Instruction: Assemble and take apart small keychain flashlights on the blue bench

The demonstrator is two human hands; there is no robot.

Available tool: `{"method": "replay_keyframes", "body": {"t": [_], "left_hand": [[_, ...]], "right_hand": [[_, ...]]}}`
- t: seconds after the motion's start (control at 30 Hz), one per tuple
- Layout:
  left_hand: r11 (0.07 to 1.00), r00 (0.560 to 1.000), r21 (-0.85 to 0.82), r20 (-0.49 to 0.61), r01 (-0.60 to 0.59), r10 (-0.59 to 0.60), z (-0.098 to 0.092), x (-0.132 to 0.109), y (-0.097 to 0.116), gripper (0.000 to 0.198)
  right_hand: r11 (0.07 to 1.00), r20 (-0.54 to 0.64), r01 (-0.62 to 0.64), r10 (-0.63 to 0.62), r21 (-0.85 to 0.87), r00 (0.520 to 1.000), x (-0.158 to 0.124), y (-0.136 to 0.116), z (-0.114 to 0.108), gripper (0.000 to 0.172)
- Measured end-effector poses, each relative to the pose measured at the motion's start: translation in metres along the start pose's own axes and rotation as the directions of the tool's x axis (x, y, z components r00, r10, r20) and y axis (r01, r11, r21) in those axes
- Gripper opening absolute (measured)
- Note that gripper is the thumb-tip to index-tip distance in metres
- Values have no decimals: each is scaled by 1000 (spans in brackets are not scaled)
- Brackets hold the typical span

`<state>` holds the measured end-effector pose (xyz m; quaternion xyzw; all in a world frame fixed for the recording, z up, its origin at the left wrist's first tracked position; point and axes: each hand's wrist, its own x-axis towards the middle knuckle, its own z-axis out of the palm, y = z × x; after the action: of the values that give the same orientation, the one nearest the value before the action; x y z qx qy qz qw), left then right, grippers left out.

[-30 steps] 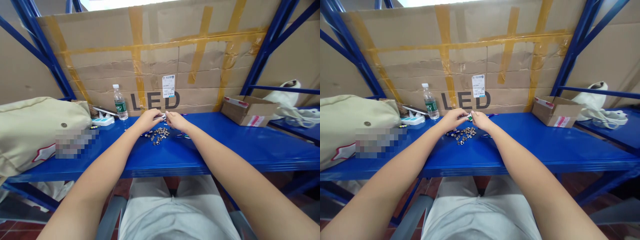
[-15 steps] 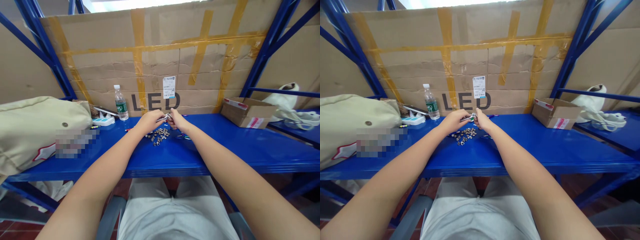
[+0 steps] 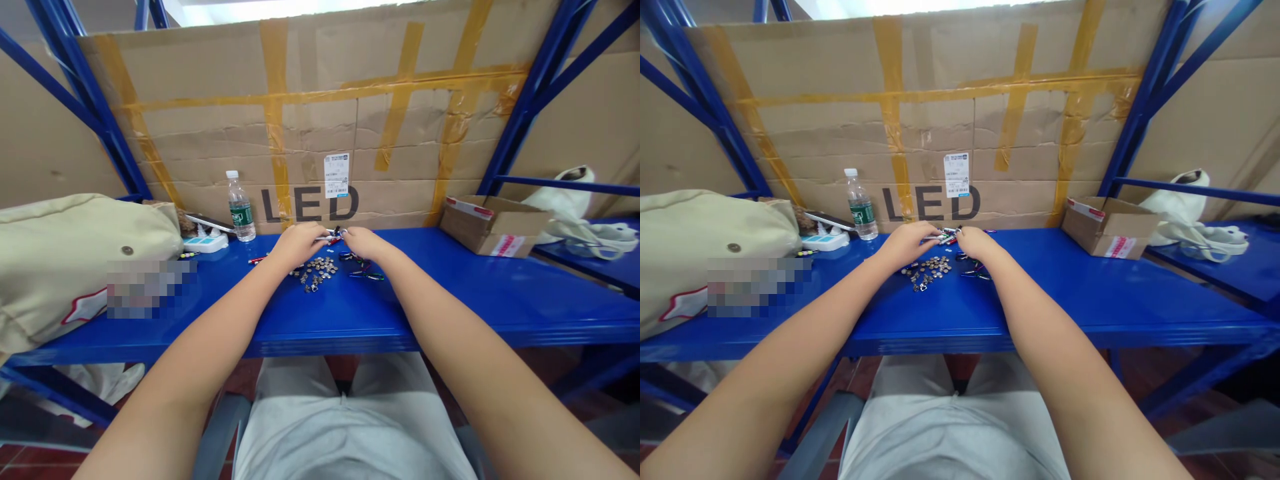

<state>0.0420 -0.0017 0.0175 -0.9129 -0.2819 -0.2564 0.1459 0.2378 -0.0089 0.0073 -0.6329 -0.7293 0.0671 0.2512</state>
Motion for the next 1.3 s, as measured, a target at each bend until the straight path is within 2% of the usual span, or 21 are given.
{"method": "replay_keyframes", "body": {"t": [0.1,0.13,0.2,0.23,0.3,0.37,0.43,0.53,0.6,0.7,0.77,0.83,0.9,0.97,1.03,1.1,1.13,1.2,1.3], "left_hand": [[997,999,-54,23,51,-49,0,-1,-7,20],[996,998,-62,32,61,-59,0,-1,-9,20],[994,997,-81,38,72,-69,1,-1,-11,20],[993,997,-93,28,73,-71,1,-1,-11,20],[992,998,-113,-13,59,-61,1,-1,-9,20],[993,998,-119,-62,22,-30,2,0,-6,19],[995,996,-96,-89,-26,18,2,0,-2,19],[996,993,-19,-90,-84,82,5,1,0,18],[993,989,40,-88,-113,116,7,2,1,18],[987,985,77,-91,-140,147,10,4,1,19],[992,988,32,-99,-118,121,10,5,2,20],[996,995,-72,-80,-61,55,9,5,3,21],[968,998,-243,-2,62,-65,7,4,4,27],[862,972,-450,146,231,-184,6,3,2,37],[710,927,-599,294,370,-235,6,1,-1,41],[625,896,-648,383,435,-225,6,-1,-5,39],[626,886,-638,411,448,-215,6,-2,-6,36],[697,871,-568,460,439,-174,4,-4,-9,31],[839,835,-407,542,361,-96,-1,-5,-11,25]], "right_hand": [[962,230,-119,178,-248,957,-4,9,-14,24],[946,249,-140,216,-291,944,-5,10,-17,25],[946,194,-138,201,-292,960,-7,10,-20,27],[963,146,-126,164,-238,976,-8,8,-20,30],[993,96,-113,115,-26,989,-9,0,-16,43],[956,156,-151,114,251,981,-11,-11,-9,52],[865,222,-191,95,465,970,-14,-21,-1,49],[764,182,-184,88,618,979,-15,-28,8,43],[763,139,-161,94,626,986,-14,-28,11,44],[803,107,-134,88,581,990,-11,-26,13,45],[833,80,-111,80,542,994,-9,-25,14,45],[878,8,-67,72,473,997,-7,-26,15,44],[929,-113,20,23,369,993,-6,-26,16,43],[957,-220,148,-93,250,971,-4,-25,18,43],[960,-255,235,-192,151,948,-3,-24,19,44],[969,-218,238,-219,68,951,-3,-24,20,43],[974,-177,225,-217,26,960,-3,-23,20,42],[974,-41,220,-222,-62,974,-5,-23,21,38],[951,178,267,-239,-155,955,-10,-26,20,36]]}}
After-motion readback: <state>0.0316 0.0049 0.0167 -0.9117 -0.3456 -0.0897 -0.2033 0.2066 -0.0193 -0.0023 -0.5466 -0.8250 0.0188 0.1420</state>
